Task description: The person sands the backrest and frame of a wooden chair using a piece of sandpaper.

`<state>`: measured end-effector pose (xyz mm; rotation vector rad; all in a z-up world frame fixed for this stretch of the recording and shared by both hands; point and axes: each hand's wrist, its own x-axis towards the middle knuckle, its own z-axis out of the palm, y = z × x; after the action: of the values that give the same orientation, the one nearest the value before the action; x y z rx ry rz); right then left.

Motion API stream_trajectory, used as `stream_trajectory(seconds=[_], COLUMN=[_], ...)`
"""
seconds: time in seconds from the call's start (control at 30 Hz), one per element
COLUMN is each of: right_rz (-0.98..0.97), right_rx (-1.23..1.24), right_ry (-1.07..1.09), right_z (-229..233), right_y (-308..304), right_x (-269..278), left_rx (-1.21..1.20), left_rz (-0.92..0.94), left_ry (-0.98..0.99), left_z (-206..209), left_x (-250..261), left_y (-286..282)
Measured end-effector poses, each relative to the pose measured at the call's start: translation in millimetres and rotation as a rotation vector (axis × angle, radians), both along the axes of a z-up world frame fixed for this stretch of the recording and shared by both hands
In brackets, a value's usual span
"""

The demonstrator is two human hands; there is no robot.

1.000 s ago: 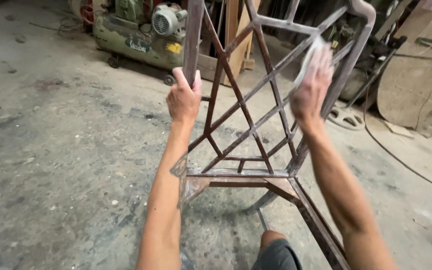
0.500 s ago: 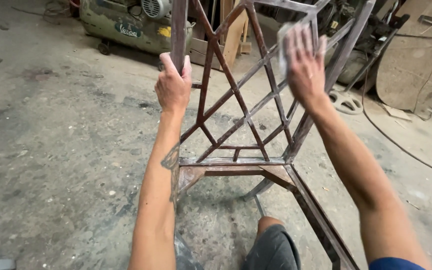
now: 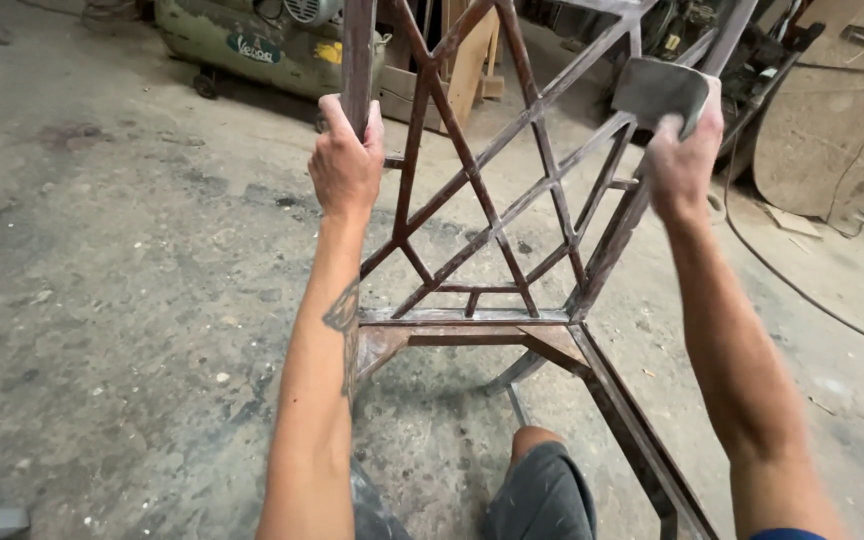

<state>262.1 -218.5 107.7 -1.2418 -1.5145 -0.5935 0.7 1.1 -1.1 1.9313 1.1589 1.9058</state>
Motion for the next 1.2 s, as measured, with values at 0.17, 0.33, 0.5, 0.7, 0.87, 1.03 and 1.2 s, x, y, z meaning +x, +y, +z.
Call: stream_trajectory(seconds=[0.17,0.33,0.5,0.7,0.87,1.03,1.2], right_rz=[-0.024,-0.333,-0.267,-0.364,-0.388,-0.248,-0.267], right_rx=[-0.194,0.091,-0.099,-0.065,-0.121,0.092,-0.045], right_ry=[0.523,0.052,0.215,0.108,0.076,0.193,0.128], right_z=[17,29,10,6,-11,0,-7], right_y=[19,74,80,85,101,102,90], right_x=[11,43,21,29,43,25,17], left_rx=[0.008,0.003,0.004,-0.018,-0.007,-0.008,0.035], left_rz=[-0.032,-0.025,-0.038,0.021,0.038,0.023,-0.04], left_ry=[-0.014,-0.011,-0.032,-0.007,-0.019,-0.014,-0.023], left_z=[0,1,2,0,0,-1,-1], left_x=[1,-2,-3,2,-1,0,-2], left_y=[0,-5,-5,-4,1,1,2])
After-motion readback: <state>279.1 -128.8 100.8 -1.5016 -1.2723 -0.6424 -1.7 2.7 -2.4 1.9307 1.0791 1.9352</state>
